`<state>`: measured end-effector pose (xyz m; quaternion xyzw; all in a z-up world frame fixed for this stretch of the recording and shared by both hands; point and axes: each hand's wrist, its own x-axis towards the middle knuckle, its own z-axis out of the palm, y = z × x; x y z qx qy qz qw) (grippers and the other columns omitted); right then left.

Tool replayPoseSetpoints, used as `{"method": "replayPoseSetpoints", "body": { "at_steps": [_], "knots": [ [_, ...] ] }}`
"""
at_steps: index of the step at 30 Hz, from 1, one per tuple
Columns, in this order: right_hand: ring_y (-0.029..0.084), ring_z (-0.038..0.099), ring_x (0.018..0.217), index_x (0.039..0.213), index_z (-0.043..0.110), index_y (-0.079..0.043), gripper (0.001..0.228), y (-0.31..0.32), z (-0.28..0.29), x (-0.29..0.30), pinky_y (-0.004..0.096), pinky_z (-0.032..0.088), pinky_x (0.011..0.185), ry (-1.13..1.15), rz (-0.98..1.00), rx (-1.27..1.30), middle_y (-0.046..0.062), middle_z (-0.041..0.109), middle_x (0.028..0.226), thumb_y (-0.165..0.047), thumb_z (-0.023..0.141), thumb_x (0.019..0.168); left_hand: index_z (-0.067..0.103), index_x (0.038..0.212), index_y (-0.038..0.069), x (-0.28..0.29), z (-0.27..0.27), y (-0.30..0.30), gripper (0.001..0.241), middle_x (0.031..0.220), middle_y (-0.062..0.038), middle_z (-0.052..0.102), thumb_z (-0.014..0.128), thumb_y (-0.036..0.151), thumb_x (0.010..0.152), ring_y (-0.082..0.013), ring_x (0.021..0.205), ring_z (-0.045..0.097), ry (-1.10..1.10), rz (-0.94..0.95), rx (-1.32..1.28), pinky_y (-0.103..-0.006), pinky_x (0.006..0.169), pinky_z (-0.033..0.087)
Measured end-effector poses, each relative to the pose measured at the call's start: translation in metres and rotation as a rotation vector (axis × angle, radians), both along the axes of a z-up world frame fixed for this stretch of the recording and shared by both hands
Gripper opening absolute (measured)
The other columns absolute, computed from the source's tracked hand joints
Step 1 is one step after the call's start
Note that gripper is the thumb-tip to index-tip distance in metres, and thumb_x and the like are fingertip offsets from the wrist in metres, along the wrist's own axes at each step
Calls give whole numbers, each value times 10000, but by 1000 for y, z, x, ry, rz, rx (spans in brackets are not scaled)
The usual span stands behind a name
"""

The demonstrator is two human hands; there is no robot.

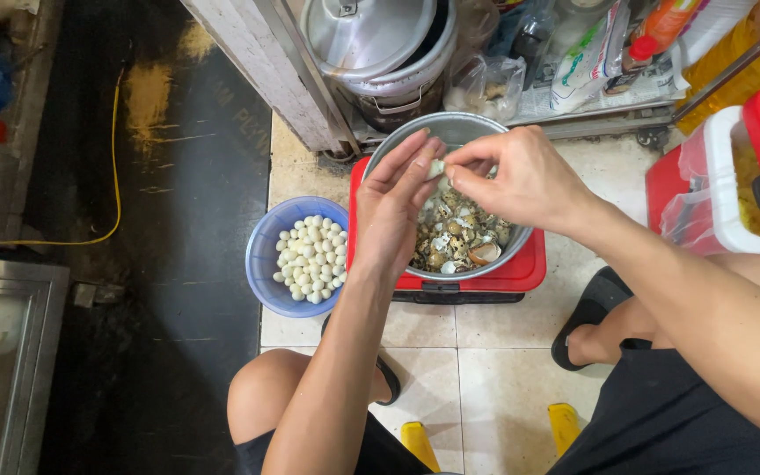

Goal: Peeling the shells off boiled quail eggs and placing the peeled eggs into a separate bowl.

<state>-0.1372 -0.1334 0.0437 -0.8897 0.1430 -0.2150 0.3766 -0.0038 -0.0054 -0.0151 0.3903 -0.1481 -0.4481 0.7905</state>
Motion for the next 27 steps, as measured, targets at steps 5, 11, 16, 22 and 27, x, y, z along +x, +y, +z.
{"method": "replayPoseSetpoints", "body": {
  "at_steps": [5,11,16,22,27],
  "knots": [
    [77,698,714,1050,778,-12,204,-9,-9,5,254,569,649,101,-14,466,49,775,840,-136,663,936,544,1431,-3,1,7,2,410,1312,-171,662,516,201,1077,-226,1179,669,88,-50,9,-321,1008,581],
    [84,657,747,1119,754,5,224,-24,-20,3,245,546,681,57,16,621,49,755,898,-118,640,971,585,1345,-37,17,-31,6,366,1114,-185,686,486,229,1113,-207,917,711,129,-56,33,-279,797,614],
    [245,739,695,1012,799,-64,279,-21,-31,4,378,579,708,371,-117,-182,121,775,812,-315,767,891,658,1193,-89,60,-60,38,329,980,-156,674,618,222,1095,-167,758,658,-76,128,139,-252,646,553],
    [373,733,782,977,823,-139,165,-14,-83,32,477,586,771,460,-7,-310,152,764,865,-205,685,915,690,1090,4,113,-121,108,271,940,-68,725,757,117,853,-166,812,763,-33,469,347,-262,768,649],
    [407,719,917,1083,794,-117,239,-3,-124,62,506,566,859,590,101,-345,195,759,996,-223,674,907,730,1084,-96,127,-171,167,429,779,-152,704,643,313,990,-210,647,715,-67,485,754,-317,590,622]
  ]
}}
